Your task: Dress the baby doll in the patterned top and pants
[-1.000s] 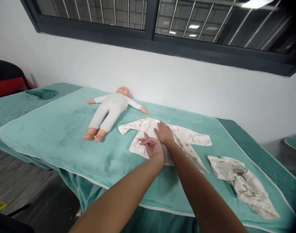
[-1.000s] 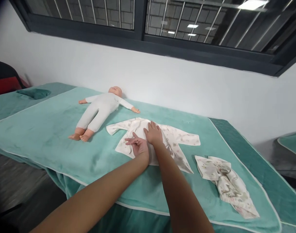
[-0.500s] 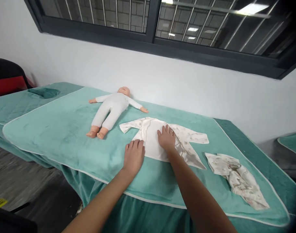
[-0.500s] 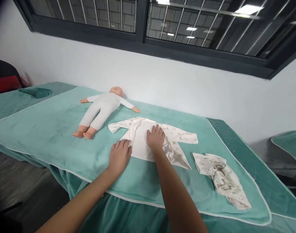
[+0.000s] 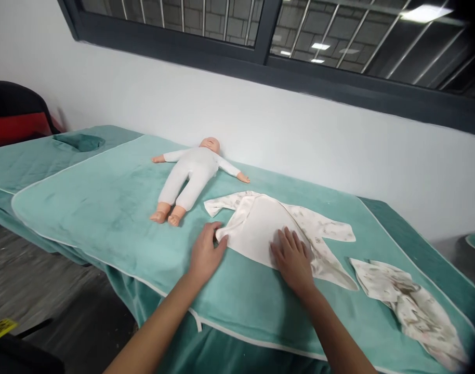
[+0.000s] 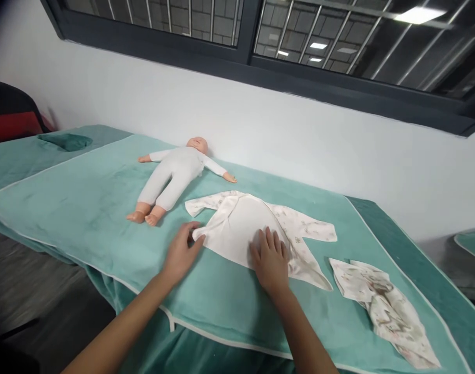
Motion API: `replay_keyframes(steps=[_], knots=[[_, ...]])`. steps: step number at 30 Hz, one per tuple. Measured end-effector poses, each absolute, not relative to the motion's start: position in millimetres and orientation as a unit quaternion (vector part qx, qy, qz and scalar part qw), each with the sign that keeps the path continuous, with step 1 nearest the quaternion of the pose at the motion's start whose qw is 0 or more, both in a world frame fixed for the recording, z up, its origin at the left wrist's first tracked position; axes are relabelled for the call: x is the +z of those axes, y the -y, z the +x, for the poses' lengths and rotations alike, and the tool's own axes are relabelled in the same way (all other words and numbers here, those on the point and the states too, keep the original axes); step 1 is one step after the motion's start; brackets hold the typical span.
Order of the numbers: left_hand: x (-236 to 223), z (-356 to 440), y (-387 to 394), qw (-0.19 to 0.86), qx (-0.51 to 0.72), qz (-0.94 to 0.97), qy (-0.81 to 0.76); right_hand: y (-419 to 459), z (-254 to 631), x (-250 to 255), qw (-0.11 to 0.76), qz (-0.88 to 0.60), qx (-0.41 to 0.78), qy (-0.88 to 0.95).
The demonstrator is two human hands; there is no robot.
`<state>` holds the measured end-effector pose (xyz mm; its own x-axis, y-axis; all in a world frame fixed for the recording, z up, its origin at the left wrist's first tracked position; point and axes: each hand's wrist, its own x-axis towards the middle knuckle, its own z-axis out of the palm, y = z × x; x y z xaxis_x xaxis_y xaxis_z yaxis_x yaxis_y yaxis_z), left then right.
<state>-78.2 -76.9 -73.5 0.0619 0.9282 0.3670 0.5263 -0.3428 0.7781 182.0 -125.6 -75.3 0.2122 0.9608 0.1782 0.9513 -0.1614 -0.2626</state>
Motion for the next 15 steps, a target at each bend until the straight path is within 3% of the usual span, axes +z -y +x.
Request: replay_keyframes(steps=[3,8,12,15], knots=[[-47,-102,74,0.206,0.464,0.708,-0.491,117,164,-63,0.266,-0.712,0.103,0.642],[-6,-166,26,0.052,0.421,0.713,-0.558,10,104,-18,0.396,-0.654,0.184,0.618],[-15,-206,-32,0.145,0.311,0.701,-0.626,-108,49,-2,0.374,-0.644,0.178,0.644],[-29,-217,-68,0.241,0.300,0.681,-0.623,-179,23,-1,0.352,-0.671,0.181,0.627]])
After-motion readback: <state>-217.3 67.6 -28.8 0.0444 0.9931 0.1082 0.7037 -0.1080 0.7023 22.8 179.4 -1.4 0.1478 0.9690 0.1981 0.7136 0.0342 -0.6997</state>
